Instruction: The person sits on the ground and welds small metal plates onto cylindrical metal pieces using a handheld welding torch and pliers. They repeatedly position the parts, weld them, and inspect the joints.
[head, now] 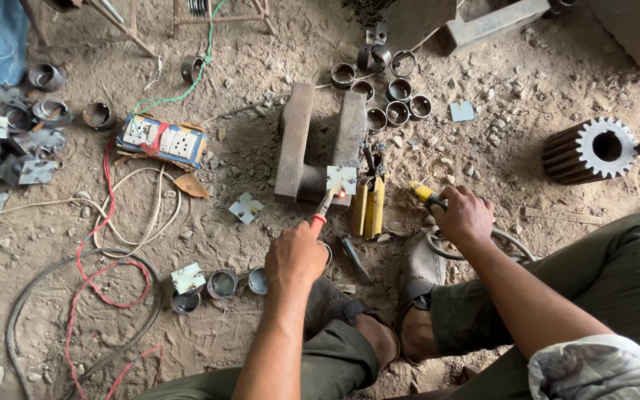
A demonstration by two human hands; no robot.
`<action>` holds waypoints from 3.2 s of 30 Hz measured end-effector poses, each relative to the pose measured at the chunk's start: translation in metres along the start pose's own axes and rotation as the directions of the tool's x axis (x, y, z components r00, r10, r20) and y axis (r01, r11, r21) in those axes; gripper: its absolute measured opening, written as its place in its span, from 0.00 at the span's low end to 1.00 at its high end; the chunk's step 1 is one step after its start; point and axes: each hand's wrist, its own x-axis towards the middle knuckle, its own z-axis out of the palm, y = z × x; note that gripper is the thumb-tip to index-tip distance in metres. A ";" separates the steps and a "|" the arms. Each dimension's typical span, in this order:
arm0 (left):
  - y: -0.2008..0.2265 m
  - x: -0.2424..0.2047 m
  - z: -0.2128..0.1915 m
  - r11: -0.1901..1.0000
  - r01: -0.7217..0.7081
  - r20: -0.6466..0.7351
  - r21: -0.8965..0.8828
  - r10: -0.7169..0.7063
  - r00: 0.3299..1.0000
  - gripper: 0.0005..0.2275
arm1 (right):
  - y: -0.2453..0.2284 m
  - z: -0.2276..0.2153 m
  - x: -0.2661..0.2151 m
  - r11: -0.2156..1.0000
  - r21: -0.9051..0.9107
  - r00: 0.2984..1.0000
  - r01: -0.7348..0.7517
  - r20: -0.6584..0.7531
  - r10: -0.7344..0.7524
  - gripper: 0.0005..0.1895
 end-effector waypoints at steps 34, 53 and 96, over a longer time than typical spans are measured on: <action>0.069 -0.153 -0.044 0.665 -0.672 0.236 -0.325 0.745 0.624 0.20 | -0.036 0.039 -0.057 -0.020 0.898 0.763 -0.439 0.361 -0.536 0.08; 0.078 -0.192 -0.046 0.430 -0.902 0.387 -0.044 0.839 0.381 0.16 | -0.083 -0.015 -0.089 0.395 0.862 0.858 -0.319 0.439 -0.267 0.09; 0.060 -0.082 -0.005 0.962 -0.138 0.059 -0.236 0.156 0.986 0.25 | -0.089 -0.041 -0.084 0.498 0.846 0.958 0.190 -0.050 -0.281 0.18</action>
